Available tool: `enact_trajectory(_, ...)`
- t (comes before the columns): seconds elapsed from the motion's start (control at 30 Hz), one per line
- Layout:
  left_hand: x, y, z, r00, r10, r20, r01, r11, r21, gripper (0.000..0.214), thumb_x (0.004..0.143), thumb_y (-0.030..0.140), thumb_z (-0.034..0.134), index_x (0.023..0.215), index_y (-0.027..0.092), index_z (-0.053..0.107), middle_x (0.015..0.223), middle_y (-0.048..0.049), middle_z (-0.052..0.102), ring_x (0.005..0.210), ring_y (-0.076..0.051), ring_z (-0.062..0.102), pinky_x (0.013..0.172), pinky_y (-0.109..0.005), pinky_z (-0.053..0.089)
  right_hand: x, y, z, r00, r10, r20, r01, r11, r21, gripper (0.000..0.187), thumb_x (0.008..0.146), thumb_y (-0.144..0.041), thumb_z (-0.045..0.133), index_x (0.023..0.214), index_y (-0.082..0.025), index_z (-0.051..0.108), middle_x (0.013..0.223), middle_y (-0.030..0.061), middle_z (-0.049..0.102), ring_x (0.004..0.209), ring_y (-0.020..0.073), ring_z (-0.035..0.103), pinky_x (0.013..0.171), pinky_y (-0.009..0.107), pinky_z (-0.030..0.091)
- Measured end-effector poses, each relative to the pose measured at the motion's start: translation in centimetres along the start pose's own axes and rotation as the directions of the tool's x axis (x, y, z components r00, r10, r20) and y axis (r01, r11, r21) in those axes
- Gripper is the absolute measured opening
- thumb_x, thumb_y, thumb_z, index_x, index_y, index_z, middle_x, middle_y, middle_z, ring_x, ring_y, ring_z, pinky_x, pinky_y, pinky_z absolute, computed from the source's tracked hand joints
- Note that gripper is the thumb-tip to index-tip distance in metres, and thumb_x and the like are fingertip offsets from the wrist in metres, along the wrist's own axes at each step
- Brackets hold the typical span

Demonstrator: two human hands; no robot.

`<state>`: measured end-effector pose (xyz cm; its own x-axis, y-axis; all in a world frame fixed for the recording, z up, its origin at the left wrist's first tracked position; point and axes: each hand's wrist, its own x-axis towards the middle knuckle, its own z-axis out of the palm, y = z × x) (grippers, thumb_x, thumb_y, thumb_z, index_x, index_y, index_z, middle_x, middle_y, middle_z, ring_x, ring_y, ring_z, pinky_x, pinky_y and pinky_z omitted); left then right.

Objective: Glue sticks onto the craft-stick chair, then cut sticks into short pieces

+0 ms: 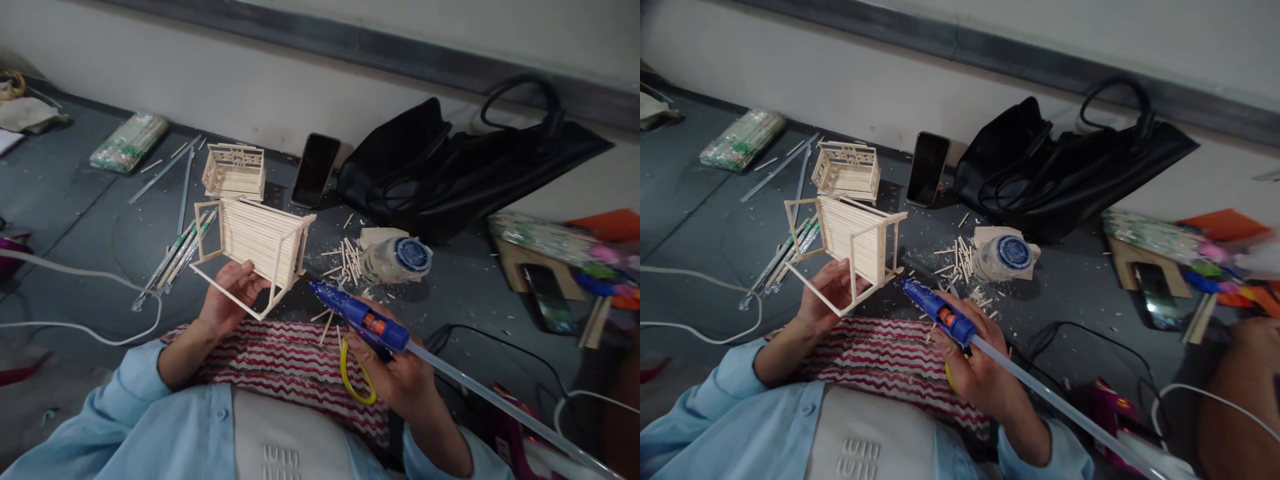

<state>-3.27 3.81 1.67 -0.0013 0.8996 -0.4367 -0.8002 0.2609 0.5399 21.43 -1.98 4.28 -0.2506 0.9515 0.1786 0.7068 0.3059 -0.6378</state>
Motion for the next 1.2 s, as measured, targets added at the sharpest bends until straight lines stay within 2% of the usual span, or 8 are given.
enact_trajectory(0.27,0.05,-0.08,-0.17,0.999,-0.027,-0.019,0.027,1.000,-0.003,0.007,0.067,0.009,0.067,0.063,0.012,0.062,0.062,-0.0007,0.066,0.056,-0.010,0.063,0.058,-0.021,0.059,0.16,-0.16,-0.07,1.000,-0.002,-0.024,0.002,1.000,0.012,0.042,0.085,-0.034,0.055,0.127,-0.028,0.054,0.116,0.0053,0.066,0.103,0.0243,0.063,0.093,0.041,0.050)
enact_trajectory(0.5,0.21,-0.18,-0.43,1.000,-0.023,0.013,0.023,0.999,0.023,0.005,0.068,0.013,0.068,0.067,0.011,0.063,0.067,-0.0022,0.067,0.058,-0.011,0.064,0.057,-0.020,0.058,0.15,-0.04,0.12,1.000,0.017,-0.022,-0.016,0.997,0.070,0.043,0.085,-0.033,0.055,0.127,-0.028,0.053,0.115,0.0055,0.066,0.098,0.0239,0.064,0.088,0.040,0.053)
enact_trajectory(0.83,0.25,-0.24,-0.44,0.999,-0.035,0.030,0.034,0.999,0.013,0.004,0.068,0.012,0.067,0.071,0.011,0.066,0.070,-0.0028,0.069,0.058,-0.011,0.064,0.056,-0.020,0.058,0.19,0.28,0.02,1.000,-0.030,-0.001,0.030,0.999,0.016,0.043,0.086,-0.032,0.053,0.129,-0.028,0.052,0.122,0.0054,0.063,0.107,0.0252,0.060,0.097,0.044,0.047)
enact_trajectory(1.2,0.33,-0.26,-0.55,0.999,-0.020,0.044,0.021,0.999,-0.026,0.004,0.067,0.010,0.069,0.066,0.011,0.065,0.071,-0.0023,0.070,0.061,-0.012,0.065,0.059,-0.021,0.059,0.45,-0.33,-0.35,0.999,-0.052,-0.018,0.051,0.999,-0.007,0.042,0.085,-0.029,0.055,0.126,-0.026,0.053,0.115,0.0058,0.066,0.097,0.0227,0.065,0.090,0.038,0.051)
